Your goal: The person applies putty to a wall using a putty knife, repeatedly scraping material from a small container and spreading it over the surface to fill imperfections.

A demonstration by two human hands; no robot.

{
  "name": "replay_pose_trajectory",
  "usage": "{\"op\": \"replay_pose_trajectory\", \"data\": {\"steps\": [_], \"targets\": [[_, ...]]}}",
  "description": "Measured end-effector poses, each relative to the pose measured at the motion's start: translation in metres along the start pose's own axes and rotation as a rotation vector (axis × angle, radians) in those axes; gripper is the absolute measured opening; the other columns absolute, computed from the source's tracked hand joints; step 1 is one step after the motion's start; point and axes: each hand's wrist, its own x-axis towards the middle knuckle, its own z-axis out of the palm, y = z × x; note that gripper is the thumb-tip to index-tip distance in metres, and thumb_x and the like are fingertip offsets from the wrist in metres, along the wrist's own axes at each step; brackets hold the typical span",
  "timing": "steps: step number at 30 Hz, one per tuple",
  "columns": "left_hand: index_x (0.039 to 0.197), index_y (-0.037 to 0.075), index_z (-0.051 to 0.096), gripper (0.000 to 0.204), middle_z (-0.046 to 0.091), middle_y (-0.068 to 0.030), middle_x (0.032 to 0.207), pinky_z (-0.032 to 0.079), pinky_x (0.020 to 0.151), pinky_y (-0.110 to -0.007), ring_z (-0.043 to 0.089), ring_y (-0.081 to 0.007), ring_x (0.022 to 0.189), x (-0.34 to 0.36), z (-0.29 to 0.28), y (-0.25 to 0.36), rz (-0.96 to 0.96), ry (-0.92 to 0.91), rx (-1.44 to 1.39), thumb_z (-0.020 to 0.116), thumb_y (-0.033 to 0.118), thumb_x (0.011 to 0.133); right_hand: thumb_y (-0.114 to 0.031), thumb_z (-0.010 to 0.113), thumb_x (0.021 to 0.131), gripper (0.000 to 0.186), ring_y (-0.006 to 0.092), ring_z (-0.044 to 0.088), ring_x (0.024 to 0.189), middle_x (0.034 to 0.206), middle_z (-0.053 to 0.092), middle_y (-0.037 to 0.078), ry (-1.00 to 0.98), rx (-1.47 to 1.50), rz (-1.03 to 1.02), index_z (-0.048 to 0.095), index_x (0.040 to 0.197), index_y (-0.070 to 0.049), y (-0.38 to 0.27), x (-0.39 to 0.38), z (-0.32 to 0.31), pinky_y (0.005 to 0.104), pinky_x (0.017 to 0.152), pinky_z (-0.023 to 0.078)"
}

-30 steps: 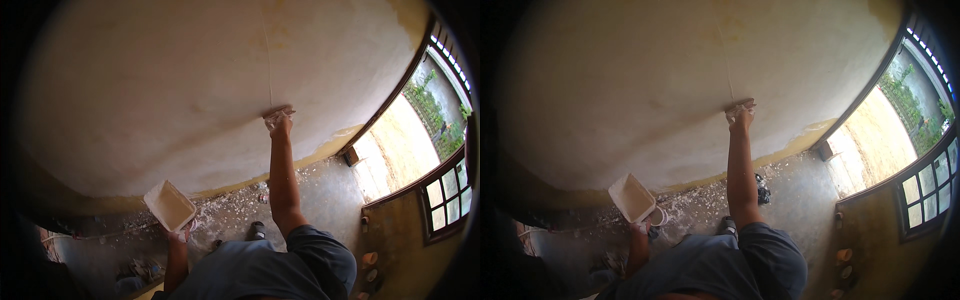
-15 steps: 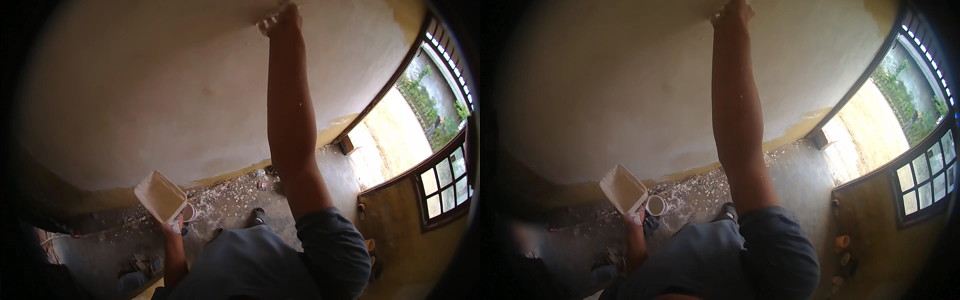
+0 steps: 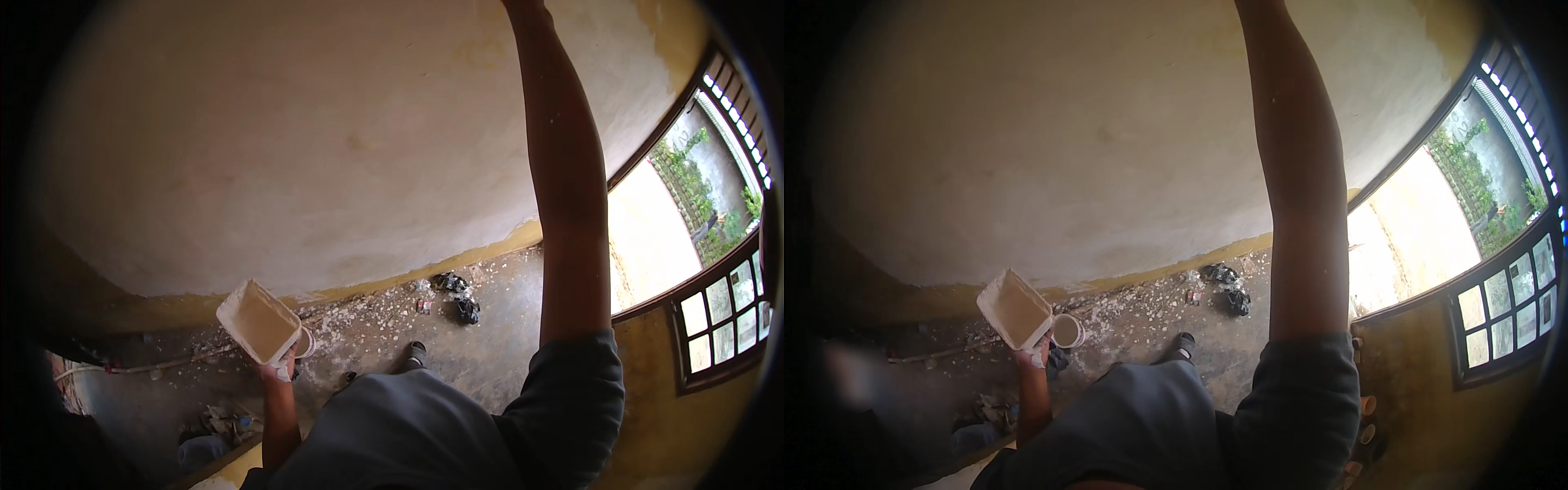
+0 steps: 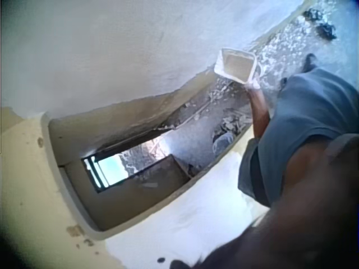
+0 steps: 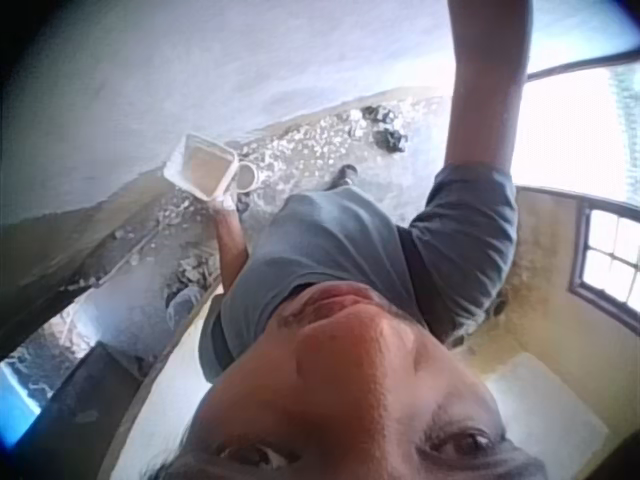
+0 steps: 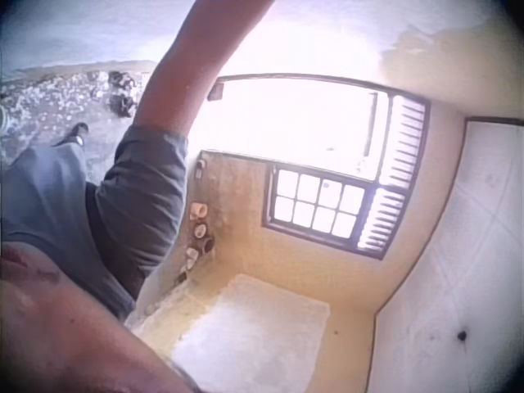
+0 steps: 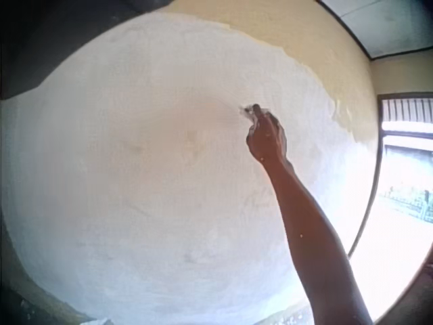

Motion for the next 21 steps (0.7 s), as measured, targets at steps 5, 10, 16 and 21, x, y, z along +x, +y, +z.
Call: {"op": "replay_pose_trajectory", "data": {"steps": [5, 10, 16, 21], "targets": [[0.139, 0.022, 0.043, 0.067, 0.054, -0.0064, 0.132, 0.054, 0.086, -0.055, 0.057, -0.0314, 0.115, -0.004, 0.000, -0.002, 0.002, 0.027, 0.018, 0.052, 0.063, 0.087, -0.002, 0.057, 0.080, 0.041, 0.0389, 0.061, 0.096, 0.103, 0.065, 0.021, -0.248, 0.022, -0.282, 0.059, 0.121, -0.007, -0.013, -0.111, -0.023, 0.0495, 0.080, 0.050], [0.139, 0.022, 0.043, 0.067, 0.054, -0.0064, 0.132, 0.054, 0.085, -0.055, 0.057, -0.0314, 0.115, -0.013, 0.007, -0.010, -0.014, 0.036, 0.034, 0.052, 0.063, 0.087, -0.009, 0.059, 0.082, 0.047, 0.0301, 0.046, 0.125, 0.132, 0.050, 0.006, -0.567, -0.009, -0.189, 0.057, 0.126, -0.024, -0.035, -0.214, -0.059, 0.0492, 0.103, 0.040], [0.139, 0.022, 0.043, 0.068, 0.054, -0.0062, 0.132, 0.054, 0.085, -0.055, 0.057, -0.0313, 0.115, -0.015, 0.006, -0.017, 0.012, 0.040, 0.048, 0.052, 0.064, 0.086, -0.019, 0.062, 0.086, 0.044, 0.0233, 0.035, 0.133, 0.139, 0.042, 0.000, -0.827, -0.056, -0.363, 0.052, 0.127, -0.030, -0.011, -0.310, -0.092, 0.0594, 0.110, 0.029], [0.139, 0.023, 0.043, 0.068, 0.054, -0.0060, 0.132, 0.053, 0.085, -0.055, 0.057, -0.0312, 0.116, -0.019, 0.005, -0.030, 0.028, 0.050, 0.048, 0.052, 0.065, 0.086, -0.026, 0.060, 0.088, 0.038, 0.0194, 0.031, 0.136, 0.142, 0.039, -0.003, -0.885, -0.118, -0.477, 0.052, 0.125, -0.034, 0.050, -0.387, -0.114, 0.0664, 0.110, 0.022]]}}
